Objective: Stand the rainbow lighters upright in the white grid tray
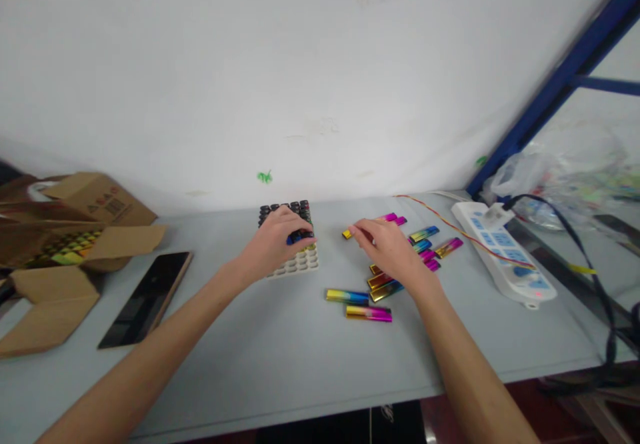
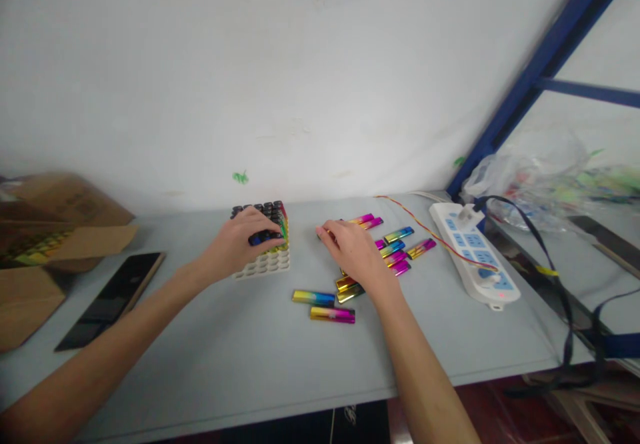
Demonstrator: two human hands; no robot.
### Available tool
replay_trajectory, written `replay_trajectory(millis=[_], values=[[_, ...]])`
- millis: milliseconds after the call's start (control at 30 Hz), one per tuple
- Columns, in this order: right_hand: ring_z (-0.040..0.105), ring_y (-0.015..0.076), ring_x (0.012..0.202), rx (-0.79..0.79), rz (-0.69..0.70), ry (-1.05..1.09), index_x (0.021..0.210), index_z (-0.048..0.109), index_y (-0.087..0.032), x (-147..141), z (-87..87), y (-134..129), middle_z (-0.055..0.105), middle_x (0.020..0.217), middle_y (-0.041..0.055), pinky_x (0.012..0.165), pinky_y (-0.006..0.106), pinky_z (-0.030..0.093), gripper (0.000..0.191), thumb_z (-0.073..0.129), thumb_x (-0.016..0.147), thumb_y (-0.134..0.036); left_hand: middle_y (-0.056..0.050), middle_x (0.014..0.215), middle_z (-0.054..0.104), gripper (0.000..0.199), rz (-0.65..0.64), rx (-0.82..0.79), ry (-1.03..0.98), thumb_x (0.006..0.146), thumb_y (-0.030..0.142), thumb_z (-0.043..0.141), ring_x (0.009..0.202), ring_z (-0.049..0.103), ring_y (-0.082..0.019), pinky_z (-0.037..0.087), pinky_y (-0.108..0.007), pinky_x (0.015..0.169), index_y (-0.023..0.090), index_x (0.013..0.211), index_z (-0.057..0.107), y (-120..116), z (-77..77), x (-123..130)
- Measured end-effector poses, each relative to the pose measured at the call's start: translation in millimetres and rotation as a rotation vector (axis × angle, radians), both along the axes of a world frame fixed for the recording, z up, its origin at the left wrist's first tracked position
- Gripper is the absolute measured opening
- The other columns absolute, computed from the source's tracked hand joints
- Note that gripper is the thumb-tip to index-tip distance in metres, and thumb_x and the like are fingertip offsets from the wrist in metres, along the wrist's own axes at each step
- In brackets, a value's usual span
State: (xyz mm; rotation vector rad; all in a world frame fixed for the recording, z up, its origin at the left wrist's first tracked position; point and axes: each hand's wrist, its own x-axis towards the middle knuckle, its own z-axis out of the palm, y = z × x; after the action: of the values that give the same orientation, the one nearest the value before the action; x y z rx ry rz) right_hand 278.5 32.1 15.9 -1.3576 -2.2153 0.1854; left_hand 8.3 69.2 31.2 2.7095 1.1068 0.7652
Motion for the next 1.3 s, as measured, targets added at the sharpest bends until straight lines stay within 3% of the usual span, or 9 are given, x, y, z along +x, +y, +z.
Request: replay_trajectory(millis=[300,533,600,733,833,967,1133,1300], values=[[0.063,0.0179,0.069,0.0,-0.113,0.115,0.089,0.067,-0.02,23,10.0,-1,0.073,0.079,0.0036,0.068,0.029,0.04,0.036,0.045,0.109,-0.04,-0.009,0.099,0.066,0.022,0.094,0.109,-0.067,0.094,0.039,0.071,0.097,0.056,-0.024,0.046,-0.041,0.091,0.018,0.092,0.075,1,-13.6,3],[0.066,0.0195,0.063,0.187,-0.428,0.292,0.101,0.074,-0.019,92,33.8,-18,0.073,0.073,0.0042,0.066,0.031,0.049,0.037,0.054,0.103,-0.05,-0.012,0.111,0.063,0.015,0.06,0.324,0.13,0.096,0.032,0.067,0.098,0.054,-0.026,0.046,-0.043,0.091,0.02,0.102,0.072,1,-18.3,-2],[0.068,0.0205,0.066,0.134,-0.384,0.254,0.104,0.075,-0.019,103,35.4,-27,0.074,0.078,0.0051,0.067,0.033,0.052,0.033,0.059,0.1,-0.047,-0.013,0.111,0.064,0.018,0.033,0.364,0.192,0.096,0.028,0.066,0.1,0.055,-0.028,0.046,-0.044,0.089,0.021,0.112,0.071,0,-16.1,-3],[0.071,0.0221,0.086,-0.097,-0.09,0.036,0.109,0.077,-0.022,100,24.0,-40,0.075,0.1,0.0079,0.081,0.036,0.056,0.019,0.063,0.099,-0.03,-0.016,0.118,0.064,0.03,0.022,0.424,0.184,0.096,0.027,0.066,0.107,0.057,-0.032,0.047,-0.047,0.091,0.021,0.125,0.067,-13,-9.1,1],[0.069,0.0231,0.102,-0.193,0.011,-0.124,0.119,0.077,-0.026,92,9.8,-40,0.07,0.113,0.0087,0.094,0.039,0.054,0.028,0.062,0.098,-0.017,-0.015,0.113,0.067,0.025,0.009,0.389,0.039,0.095,0.027,0.066,0.105,0.06,-0.03,0.05,-0.046,0.094,0.02,0.119,0.067,-36,-11.4,4],[0.066,0.0261,0.11,-0.267,0.03,-0.262,0.123,0.076,-0.024,90,-3.9,-27,0.067,0.116,0.0101,0.1,0.044,0.053,0.031,0.069,0.094,-0.016,-0.007,0.091,0.071,0.014,-0.083,0.208,-0.115,0.096,0.018,0.06,0.086,0.064,-0.021,0.054,-0.035,0.086,0.021,0.107,0.068,-64,-29.1,3],[0.066,0.0252,0.109,-0.314,0.1,-0.238,0.113,0.078,-0.022,92,-8.4,-12,0.067,0.114,0.0094,0.1,0.043,0.054,0.024,0.073,0.091,-0.015,-0.001,0.071,0.064,0.014,-0.071,0.114,-0.16,0.098,0.019,0.054,0.067,0.061,-0.015,0.053,-0.029,0.073,0.02,0.099,0.068,-70,-41.8,-4],[0.068,0.025,0.11,-0.266,0.162,-0.049,0.114,0.077,-0.025,77,11.4,-14,0.072,0.116,0.0088,0.101,0.044,0.054,0.021,0.067,0.099,-0.036,-0.003,0.081,0.067,0.014,0.003,-0.006,-0.316,0.101,0.021,0.054,0.074,0.065,-0.015,0.054,-0.028,0.076,0.02,0.103,0.068,-70,-41.2,-5]])
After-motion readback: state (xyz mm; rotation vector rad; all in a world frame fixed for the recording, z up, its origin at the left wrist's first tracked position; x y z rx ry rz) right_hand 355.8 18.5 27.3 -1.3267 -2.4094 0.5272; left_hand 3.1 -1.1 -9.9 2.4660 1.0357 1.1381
